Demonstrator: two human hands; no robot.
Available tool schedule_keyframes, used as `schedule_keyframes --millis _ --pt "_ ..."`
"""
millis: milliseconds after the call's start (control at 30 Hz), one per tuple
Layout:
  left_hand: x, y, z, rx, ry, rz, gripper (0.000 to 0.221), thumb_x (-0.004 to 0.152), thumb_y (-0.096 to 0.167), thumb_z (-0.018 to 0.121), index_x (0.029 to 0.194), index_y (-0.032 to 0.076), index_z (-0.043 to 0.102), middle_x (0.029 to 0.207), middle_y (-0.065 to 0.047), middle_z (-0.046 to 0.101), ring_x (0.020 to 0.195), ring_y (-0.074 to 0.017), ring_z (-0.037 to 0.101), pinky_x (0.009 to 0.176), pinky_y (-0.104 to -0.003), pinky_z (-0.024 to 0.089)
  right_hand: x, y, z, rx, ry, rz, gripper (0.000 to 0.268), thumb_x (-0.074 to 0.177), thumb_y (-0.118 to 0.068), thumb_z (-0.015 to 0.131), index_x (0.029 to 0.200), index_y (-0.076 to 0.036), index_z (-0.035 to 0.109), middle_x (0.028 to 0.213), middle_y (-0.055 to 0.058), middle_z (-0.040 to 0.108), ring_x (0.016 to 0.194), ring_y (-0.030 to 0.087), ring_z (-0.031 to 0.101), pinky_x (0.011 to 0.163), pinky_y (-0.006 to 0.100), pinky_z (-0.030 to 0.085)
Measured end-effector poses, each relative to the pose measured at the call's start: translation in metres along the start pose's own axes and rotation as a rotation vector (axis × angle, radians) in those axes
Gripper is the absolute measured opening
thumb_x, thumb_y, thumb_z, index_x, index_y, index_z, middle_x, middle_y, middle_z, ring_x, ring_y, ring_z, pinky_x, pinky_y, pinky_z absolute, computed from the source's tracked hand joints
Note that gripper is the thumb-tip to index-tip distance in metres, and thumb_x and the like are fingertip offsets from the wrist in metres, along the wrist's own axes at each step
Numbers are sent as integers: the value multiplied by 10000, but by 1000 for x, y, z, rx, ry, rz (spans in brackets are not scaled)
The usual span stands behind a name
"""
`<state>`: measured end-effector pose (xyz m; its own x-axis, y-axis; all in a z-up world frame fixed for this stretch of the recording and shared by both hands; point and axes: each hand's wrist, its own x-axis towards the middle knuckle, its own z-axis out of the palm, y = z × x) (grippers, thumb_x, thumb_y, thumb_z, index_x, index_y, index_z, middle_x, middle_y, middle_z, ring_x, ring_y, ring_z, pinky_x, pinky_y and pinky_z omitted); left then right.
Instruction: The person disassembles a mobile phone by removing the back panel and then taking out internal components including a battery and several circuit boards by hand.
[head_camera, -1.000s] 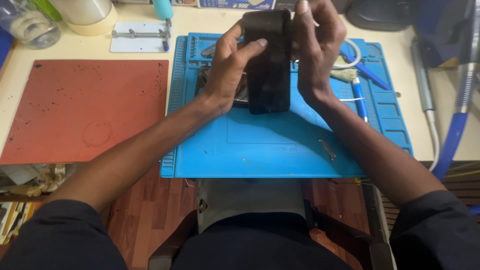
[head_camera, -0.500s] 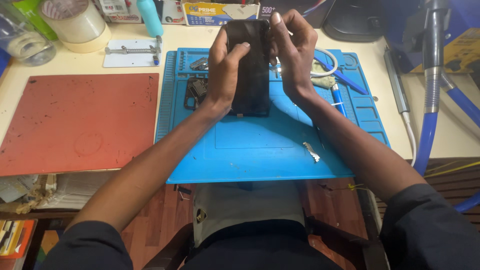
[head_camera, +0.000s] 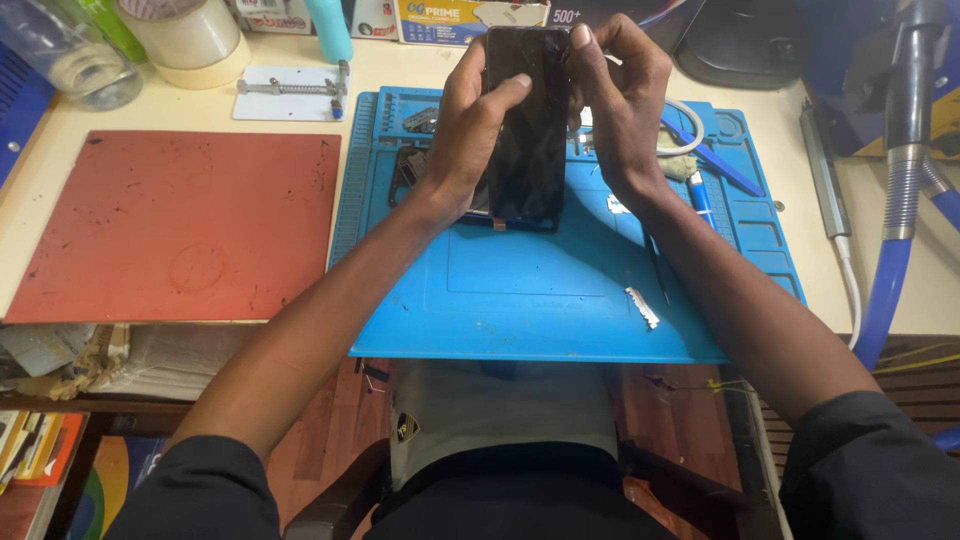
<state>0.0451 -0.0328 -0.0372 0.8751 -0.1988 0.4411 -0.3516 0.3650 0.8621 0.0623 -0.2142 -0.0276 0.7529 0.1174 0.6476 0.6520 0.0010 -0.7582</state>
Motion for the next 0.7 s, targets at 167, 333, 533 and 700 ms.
schedule_keyframes --millis 167,333,533,700 --pt "4 3 7 -44 82 -22 311 948 133 554 1235 15 557 1098 -136 704 983 -193 725 884 -349 630 2 3 0 14 -13 -39 319 1174 -237 649 940 -41 558 813 35 608 632 79 585 556 230 475" --pt "10 8 30 -160 205 -143 256 903 107 521 1138 9 540 926 -170 719 741 -232 749 642 -357 667 2 0 0 95 91 36 316 1141 -257 662 915 -59 564 809 14 596 644 65 524 546 233 414" --pt "3 2 28 -226 90 -98 314 937 99 549 1240 19 535 1051 -128 718 888 -211 755 750 -351 679 4 -10 -1 140 113 90 252 1108 -250 670 954 -74 577 777 -17 574 614 40 476 527 209 366" --pt "9 14 0 -148 -58 -387 436 871 95 610 1298 42 539 1111 -96 719 955 -190 761 734 -351 687 4 -24 -1 4 81 149 192 1026 -208 683 1106 -45 620 807 -52 616 680 2 550 543 186 416"
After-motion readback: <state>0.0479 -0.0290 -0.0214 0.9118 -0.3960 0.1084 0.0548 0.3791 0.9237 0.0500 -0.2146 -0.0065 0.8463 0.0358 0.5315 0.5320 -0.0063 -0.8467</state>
